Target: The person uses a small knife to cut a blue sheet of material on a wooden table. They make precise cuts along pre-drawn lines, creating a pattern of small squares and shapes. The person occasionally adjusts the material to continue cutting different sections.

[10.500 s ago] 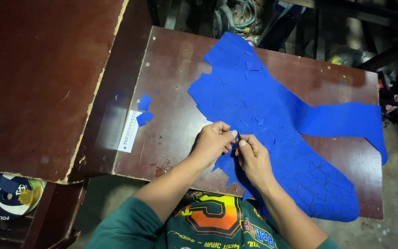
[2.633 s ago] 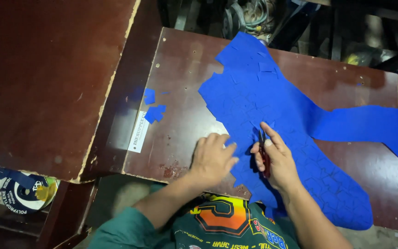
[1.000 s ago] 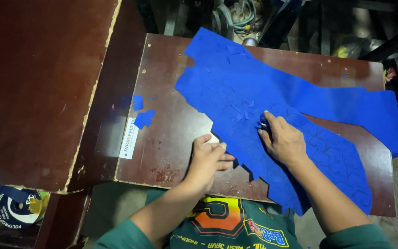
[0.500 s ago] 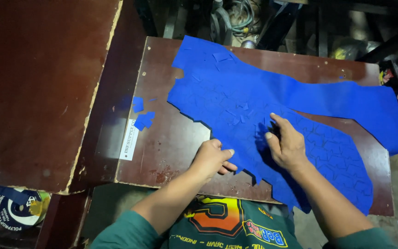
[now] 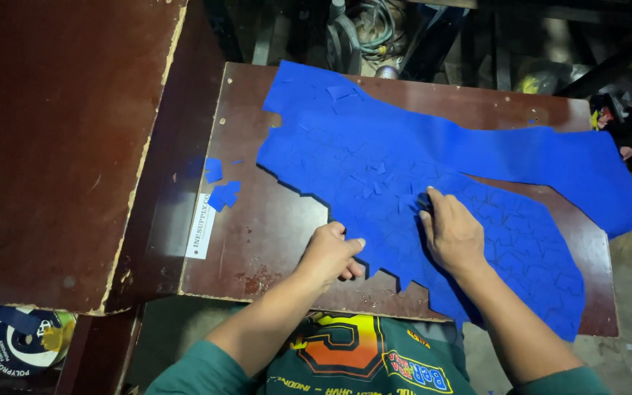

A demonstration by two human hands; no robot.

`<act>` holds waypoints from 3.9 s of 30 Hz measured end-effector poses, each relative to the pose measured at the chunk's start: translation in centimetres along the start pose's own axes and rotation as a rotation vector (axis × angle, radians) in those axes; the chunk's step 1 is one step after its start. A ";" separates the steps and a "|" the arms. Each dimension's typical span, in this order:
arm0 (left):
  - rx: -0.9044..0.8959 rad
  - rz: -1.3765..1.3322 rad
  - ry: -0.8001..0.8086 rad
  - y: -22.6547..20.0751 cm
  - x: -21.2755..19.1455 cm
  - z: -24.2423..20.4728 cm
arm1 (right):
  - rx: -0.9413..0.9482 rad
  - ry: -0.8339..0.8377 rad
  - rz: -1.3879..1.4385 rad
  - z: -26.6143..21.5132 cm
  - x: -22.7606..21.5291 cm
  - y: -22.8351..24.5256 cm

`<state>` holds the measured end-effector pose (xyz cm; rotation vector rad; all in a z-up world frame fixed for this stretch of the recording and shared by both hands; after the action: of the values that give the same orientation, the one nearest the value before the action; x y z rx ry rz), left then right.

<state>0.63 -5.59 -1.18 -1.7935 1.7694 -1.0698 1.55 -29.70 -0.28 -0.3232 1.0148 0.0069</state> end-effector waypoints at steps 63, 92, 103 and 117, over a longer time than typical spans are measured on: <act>0.066 -0.288 -0.073 -0.6 9.5 0.6 | 1.201 0.222 1.451 -8.2 -1.3 6.2; 0.138 -0.344 -0.021 2.8 8.9 3.6 | 1.177 0.201 1.419 -7.5 -2.0 6.4; 0.134 -0.366 -0.025 2.3 9.0 3.1 | 1.165 0.192 1.413 -7.1 -2.5 6.5; 0.136 -0.391 -0.018 0.2 9.2 0.7 | 1.200 0.160 1.446 -8.1 -1.3 6.4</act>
<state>0.19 -14.63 0.39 -2.1036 1.3272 -1.2805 -6.91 -25.59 -4.84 1.5457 1.0434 0.6550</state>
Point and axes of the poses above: each hand's wrist, its own z-axis towards the middle knuckle, its own x-axis out of the palm, y = z × x, the point moved 5 cm from there along z, towards the middle knuckle, and after that the axes turned 15 degrees about -z, right-handed, at the moved point
